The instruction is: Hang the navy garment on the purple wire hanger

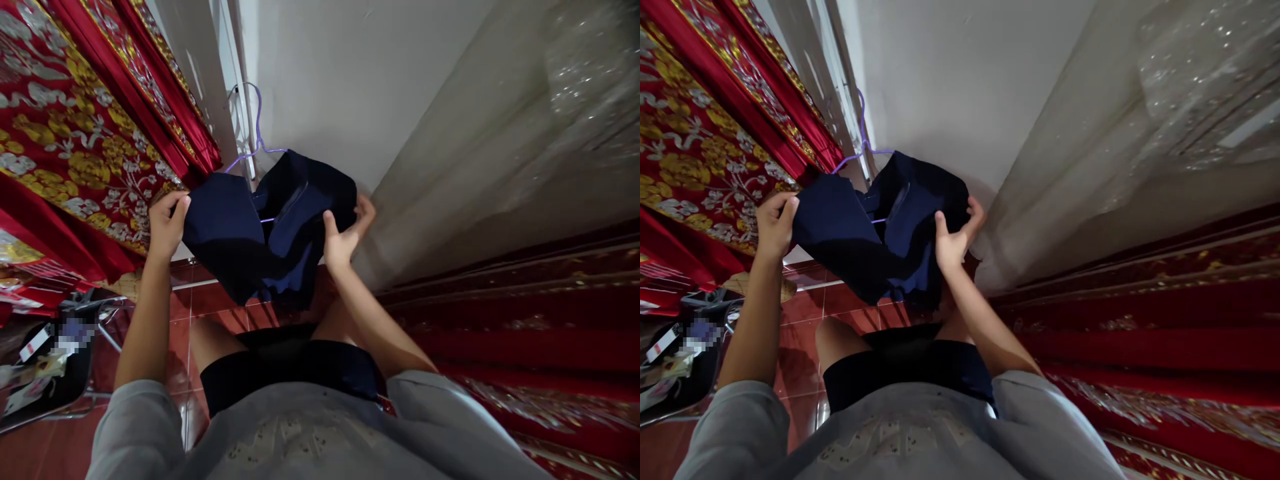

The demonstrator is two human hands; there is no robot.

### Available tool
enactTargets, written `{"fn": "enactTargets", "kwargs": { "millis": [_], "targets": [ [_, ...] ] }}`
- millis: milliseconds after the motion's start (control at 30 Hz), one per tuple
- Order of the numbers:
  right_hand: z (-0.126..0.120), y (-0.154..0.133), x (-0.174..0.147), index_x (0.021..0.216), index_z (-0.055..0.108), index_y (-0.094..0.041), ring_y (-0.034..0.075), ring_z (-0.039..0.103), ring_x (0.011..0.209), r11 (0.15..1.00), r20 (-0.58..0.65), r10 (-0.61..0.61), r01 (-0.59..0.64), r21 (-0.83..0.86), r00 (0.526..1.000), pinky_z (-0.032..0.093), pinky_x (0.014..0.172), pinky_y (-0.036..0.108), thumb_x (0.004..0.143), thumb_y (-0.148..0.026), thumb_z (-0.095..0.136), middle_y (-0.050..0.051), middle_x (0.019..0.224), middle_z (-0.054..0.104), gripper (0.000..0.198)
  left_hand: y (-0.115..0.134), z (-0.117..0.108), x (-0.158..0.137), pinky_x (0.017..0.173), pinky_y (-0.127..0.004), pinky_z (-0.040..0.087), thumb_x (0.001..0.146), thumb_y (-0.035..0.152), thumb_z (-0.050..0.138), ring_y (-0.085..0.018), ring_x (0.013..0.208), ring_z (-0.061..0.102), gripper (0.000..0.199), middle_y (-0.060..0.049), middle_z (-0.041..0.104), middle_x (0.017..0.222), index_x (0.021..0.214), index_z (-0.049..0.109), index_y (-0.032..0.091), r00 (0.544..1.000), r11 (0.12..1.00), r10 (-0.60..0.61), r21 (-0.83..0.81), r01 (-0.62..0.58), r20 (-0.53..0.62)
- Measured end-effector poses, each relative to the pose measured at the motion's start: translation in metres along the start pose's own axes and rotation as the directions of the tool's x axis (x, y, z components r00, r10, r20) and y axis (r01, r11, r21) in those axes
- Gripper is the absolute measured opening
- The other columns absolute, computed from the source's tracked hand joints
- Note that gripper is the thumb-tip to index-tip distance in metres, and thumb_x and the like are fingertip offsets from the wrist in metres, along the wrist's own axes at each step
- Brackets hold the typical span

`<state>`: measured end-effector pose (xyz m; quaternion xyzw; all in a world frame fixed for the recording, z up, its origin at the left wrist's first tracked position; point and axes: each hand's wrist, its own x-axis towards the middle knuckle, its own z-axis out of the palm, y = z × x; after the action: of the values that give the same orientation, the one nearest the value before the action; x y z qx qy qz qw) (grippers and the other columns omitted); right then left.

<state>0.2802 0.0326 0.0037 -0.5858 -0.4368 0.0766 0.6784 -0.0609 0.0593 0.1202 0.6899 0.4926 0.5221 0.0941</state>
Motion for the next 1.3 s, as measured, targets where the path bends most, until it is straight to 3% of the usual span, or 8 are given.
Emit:
{"fn": "enactTargets", "kwargs": {
  "millis": [133, 267, 333, 633, 733, 933, 1100, 1300],
  "targets": [
    [0.008, -0.026, -0.048, 0.103, 0.066, -0.022, 0.032, 0.059, 0.114, 0.983, 0.346, -0.019, 0.080, -0.164, 0.938, 0.036, 0.110, 0.056, 0.094, -0.064, 0.048, 0.011, 0.107, 0.068, 0.047, 0.001, -0.002, -0.002, 0.077, -0.027, 0.054, 0.093, 0.048, 0.059, -0.017, 0.086, 0.068, 0.030, -0.004, 0.072, 0.087, 0.095, 0.073, 0.021, 1.000, 1.000, -0.019, 0.021, 0.019, 0.021],
    [0.030, -0.046, -0.059, 0.091, 0.074, -0.026, 0.030, 0.065, 0.104, 0.966, 0.724, 0.258, -0.174, -0.190, 0.639, 0.023, 0.114, 0.062, 0.101, -0.070, 0.024, 0.005, 0.086, 0.074, 0.067, 0.007, -0.003, -0.006, 0.079, -0.028, 0.056, 0.092, 0.045, 0.061, -0.019, 0.090, 0.069, 0.028, -0.005, 0.073, 0.088, 0.095, 0.074, 0.021, 0.999, 0.998, -0.044, 0.032, 0.044, -0.002],
    [0.041, -0.049, -0.055, 0.090, 0.076, -0.026, 0.030, 0.067, 0.105, 0.934, 0.734, 0.344, -0.295, -0.203, 0.585, 0.019, 0.117, 0.061, 0.100, -0.074, 0.018, 0.005, 0.087, 0.075, 0.075, 0.013, -0.003, -0.008, 0.081, -0.029, 0.056, 0.092, 0.046, 0.062, -0.019, 0.091, 0.070, 0.028, -0.005, 0.074, 0.089, 0.095, 0.074, 0.020, 0.999, 0.999, -0.040, 0.032, 0.040, 0.006],
    [0.076, -0.002, -0.065, 0.111, 0.071, -0.013, 0.039, 0.049, 0.137, 0.860, 0.501, 0.379, -0.097, -0.500, 0.778, 0.009, 0.119, 0.073, 0.100, -0.051, 0.043, 0.020, 0.132, 0.067, 0.048, 0.023, -0.002, -0.013, 0.087, -0.033, 0.057, 0.091, 0.044, 0.063, -0.020, 0.091, 0.071, 0.028, -0.006, 0.076, 0.093, 0.098, 0.077, 0.020, 1.000, 1.000, -0.029, -0.007, 0.029, -0.006],
    [0.070, 0.012, -0.075, 0.117, 0.066, -0.008, 0.040, 0.037, 0.149, 0.844, 0.537, 0.346, -0.005, -0.536, 0.769, 0.007, 0.121, 0.073, 0.093, -0.040, 0.055, 0.025, 0.143, 0.059, 0.042, 0.020, -0.002, -0.013, 0.094, -0.036, 0.056, 0.094, 0.046, 0.061, -0.021, 0.095, 0.071, 0.030, -0.007, 0.076, 0.096, 0.101, 0.076, 0.021, 1.000, 0.999, -0.027, 0.045, 0.027, -0.005],
    [0.033, 0.011, -0.096, 0.108, 0.066, -0.012, 0.037, 0.032, 0.154, 0.904, 0.536, 0.299, -0.054, -0.424, 0.789, 0.008, 0.125, 0.067, 0.087, -0.034, 0.056, 0.020, 0.134, 0.066, 0.032, 0.011, 0.039, -0.077, 0.122, -0.051, 0.031, 0.093, 0.039, 0.064, -0.031, 0.141, 0.045, 0.039, -0.017, 0.052, 0.142, 0.128, 0.065, 0.021, 0.905, 0.967, 0.117, 0.255, -0.010, -0.410],
    [0.013, 0.001, -0.112, 0.094, 0.063, -0.020, 0.031, 0.065, 0.113, 0.929, 0.517, 0.366, -0.270, -0.252, 0.774, 0.050, 0.101, 0.045, 0.083, -0.045, 0.057, 0.013, 0.108, 0.072, 0.027, 0.000, 0.117, -0.165, 0.103, -0.044, 0.048, 0.096, 0.030, 0.057, -0.027, 0.114, 0.060, 0.024, -0.013, 0.062, 0.114, 0.119, 0.061, 0.023, 0.996, 1.000, -0.010, 0.018, 0.008, 0.093],
    [0.007, 0.002, -0.111, 0.067, 0.047, -0.025, 0.019, 0.056, 0.060, 0.852, 0.628, 0.467, -0.508, -0.130, 0.623, 0.046, 0.061, 0.033, 0.080, -0.060, 0.061, 0.001, 0.061, 0.057, 0.040, -0.001, 0.155, -0.193, 0.090, -0.038, 0.052, 0.093, 0.022, 0.058, -0.022, 0.095, 0.065, 0.014, -0.007, 0.065, 0.099, 0.107, 0.057, 0.024, 0.950, 0.957, -0.125, -0.217, 0.191, 0.286]
  ]
}}
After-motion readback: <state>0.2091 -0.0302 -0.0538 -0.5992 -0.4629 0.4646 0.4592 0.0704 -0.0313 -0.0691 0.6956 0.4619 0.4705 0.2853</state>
